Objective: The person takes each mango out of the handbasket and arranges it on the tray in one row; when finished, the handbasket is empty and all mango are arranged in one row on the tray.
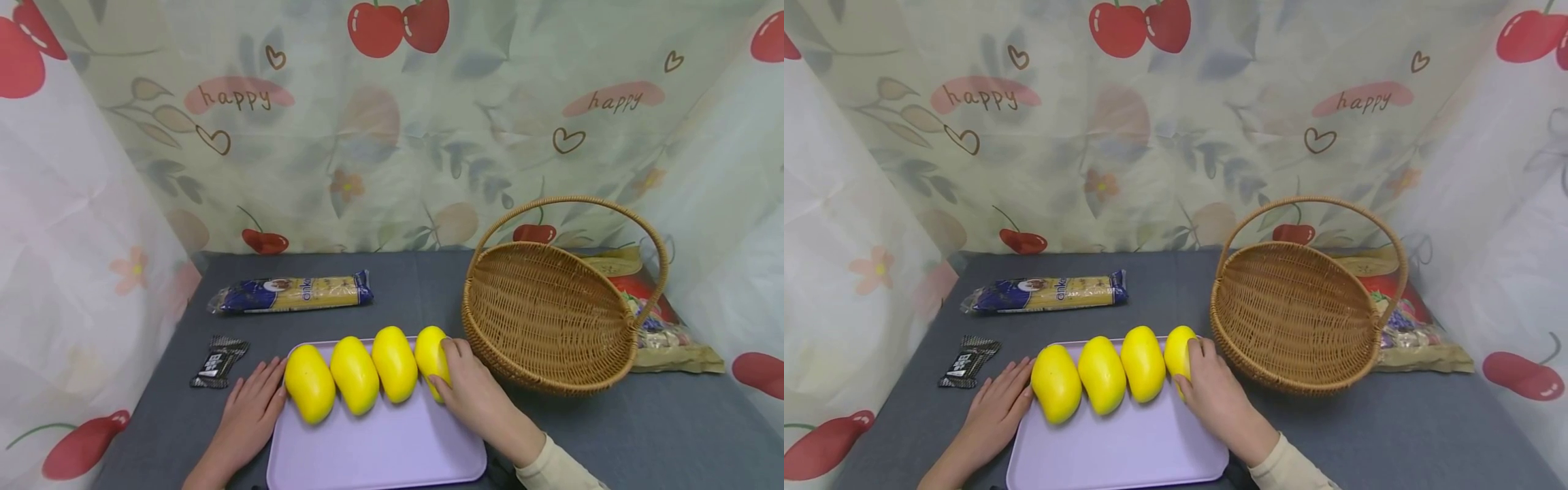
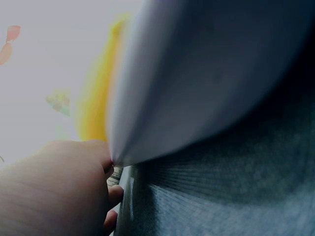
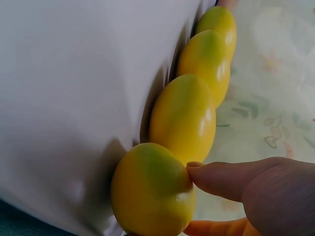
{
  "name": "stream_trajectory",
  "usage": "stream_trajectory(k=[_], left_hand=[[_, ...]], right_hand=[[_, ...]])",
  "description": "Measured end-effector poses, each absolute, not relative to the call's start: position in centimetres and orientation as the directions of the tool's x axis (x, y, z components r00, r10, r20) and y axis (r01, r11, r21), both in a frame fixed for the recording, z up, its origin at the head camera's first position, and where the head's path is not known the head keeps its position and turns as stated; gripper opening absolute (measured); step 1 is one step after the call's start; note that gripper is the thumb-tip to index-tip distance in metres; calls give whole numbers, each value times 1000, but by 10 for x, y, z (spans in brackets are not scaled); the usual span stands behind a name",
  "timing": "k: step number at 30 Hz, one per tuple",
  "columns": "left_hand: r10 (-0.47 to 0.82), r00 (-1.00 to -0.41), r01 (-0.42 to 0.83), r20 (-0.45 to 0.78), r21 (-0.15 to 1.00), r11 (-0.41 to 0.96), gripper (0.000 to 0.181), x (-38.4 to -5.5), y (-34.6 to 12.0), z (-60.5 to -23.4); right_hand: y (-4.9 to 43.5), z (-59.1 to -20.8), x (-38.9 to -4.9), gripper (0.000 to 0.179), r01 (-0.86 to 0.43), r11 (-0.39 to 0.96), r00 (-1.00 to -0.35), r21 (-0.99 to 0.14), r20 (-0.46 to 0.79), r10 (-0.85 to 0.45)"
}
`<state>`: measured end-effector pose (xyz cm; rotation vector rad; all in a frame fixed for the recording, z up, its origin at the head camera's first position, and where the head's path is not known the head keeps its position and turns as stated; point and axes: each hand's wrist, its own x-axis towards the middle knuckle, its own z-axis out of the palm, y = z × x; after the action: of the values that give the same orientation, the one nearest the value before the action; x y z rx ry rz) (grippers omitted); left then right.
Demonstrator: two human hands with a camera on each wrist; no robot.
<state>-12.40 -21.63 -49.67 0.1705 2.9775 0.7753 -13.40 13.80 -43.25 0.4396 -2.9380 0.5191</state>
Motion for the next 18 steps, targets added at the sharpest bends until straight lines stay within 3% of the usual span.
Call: stream_trajectory(k=[18], left_hand=[[88, -996, 65, -25, 486, 871, 59, -117, -220, -498]], right_hand=[[136, -428, -135, 61, -300, 901, -953, -314, 148, -266]])
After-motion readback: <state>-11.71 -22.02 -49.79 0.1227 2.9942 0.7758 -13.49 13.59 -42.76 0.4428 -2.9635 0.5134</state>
